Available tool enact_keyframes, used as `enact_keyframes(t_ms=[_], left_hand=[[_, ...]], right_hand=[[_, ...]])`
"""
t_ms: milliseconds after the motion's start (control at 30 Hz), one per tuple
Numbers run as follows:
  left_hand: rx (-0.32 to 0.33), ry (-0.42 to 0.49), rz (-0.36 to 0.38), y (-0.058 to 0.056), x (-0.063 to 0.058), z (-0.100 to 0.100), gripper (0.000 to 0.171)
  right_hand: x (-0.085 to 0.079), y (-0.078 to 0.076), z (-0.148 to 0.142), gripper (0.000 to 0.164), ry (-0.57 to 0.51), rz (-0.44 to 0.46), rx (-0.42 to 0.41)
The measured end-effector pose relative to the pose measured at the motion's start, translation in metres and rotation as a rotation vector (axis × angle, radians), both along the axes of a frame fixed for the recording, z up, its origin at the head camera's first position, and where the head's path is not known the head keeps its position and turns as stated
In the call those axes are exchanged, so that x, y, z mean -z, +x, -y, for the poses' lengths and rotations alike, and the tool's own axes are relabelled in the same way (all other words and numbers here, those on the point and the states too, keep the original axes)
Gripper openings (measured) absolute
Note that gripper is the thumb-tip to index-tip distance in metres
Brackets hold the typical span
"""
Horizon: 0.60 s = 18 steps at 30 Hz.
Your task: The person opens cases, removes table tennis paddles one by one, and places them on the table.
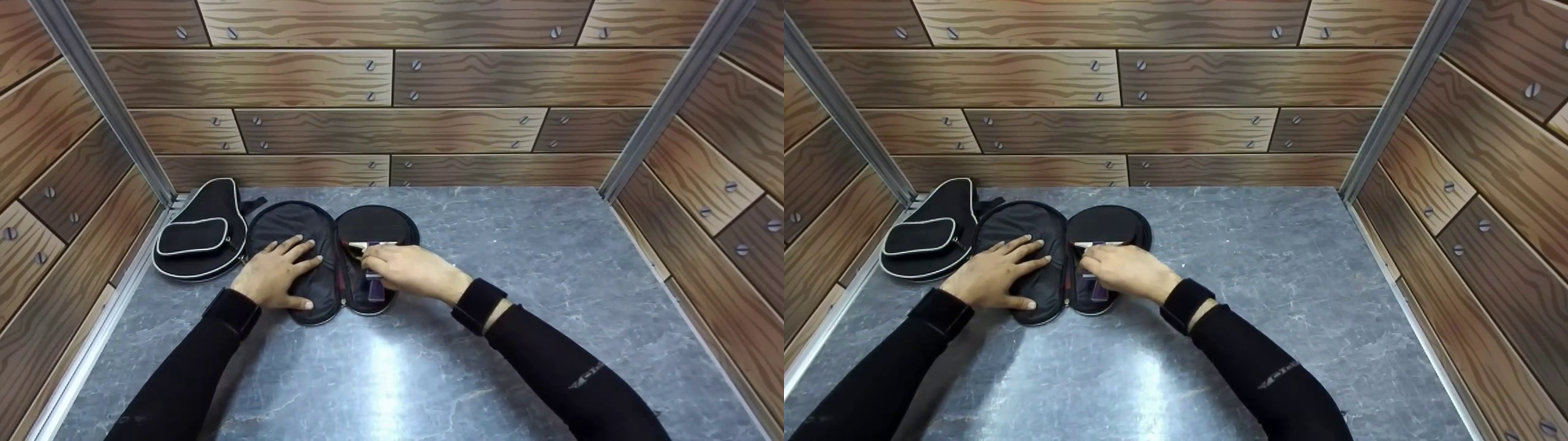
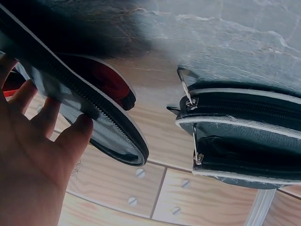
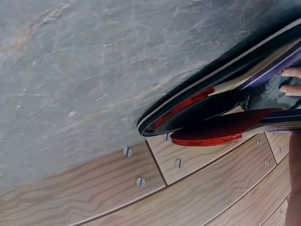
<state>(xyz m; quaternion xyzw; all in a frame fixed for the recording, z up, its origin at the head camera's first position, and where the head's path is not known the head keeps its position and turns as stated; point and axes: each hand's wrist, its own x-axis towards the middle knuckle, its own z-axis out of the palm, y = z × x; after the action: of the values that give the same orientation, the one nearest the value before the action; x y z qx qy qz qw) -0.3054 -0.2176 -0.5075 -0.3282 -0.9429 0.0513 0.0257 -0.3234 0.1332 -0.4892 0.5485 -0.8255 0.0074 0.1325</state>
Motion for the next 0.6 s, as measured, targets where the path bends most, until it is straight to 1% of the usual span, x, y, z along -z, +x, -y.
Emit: enact_keyframes(t_ms=[167,233,367,467,600], left_hand=[[-0.001,-0.005,0.004,0.000,-0.001,-0.001,0.095],[-0.001,-0.008,0.006,0.000,-0.001,-0.001,0.095],[-0.004,-0.007,0.004,0.000,0.000,-0.001,0.095],[-0.002,-0.005,-0.001,-0.001,0.001,0.000,0.096],[0.007,0.003,-0.015,-0.001,0.002,0.001,0.096]], right_hand=[[-0.006,-0.001,-0.005,0.043,-0.048,0.022,0.016],[-0.009,-0.001,-0.006,0.039,-0.072,0.002,0.019],[-0.013,-0.001,-0.010,0.035,-0.118,-0.068,0.021],[-0.016,-0.001,-0.014,0.036,-0.149,-0.085,0.028],[-0.019,-0.001,-0.020,0.037,-0.193,-0.085,0.046]])
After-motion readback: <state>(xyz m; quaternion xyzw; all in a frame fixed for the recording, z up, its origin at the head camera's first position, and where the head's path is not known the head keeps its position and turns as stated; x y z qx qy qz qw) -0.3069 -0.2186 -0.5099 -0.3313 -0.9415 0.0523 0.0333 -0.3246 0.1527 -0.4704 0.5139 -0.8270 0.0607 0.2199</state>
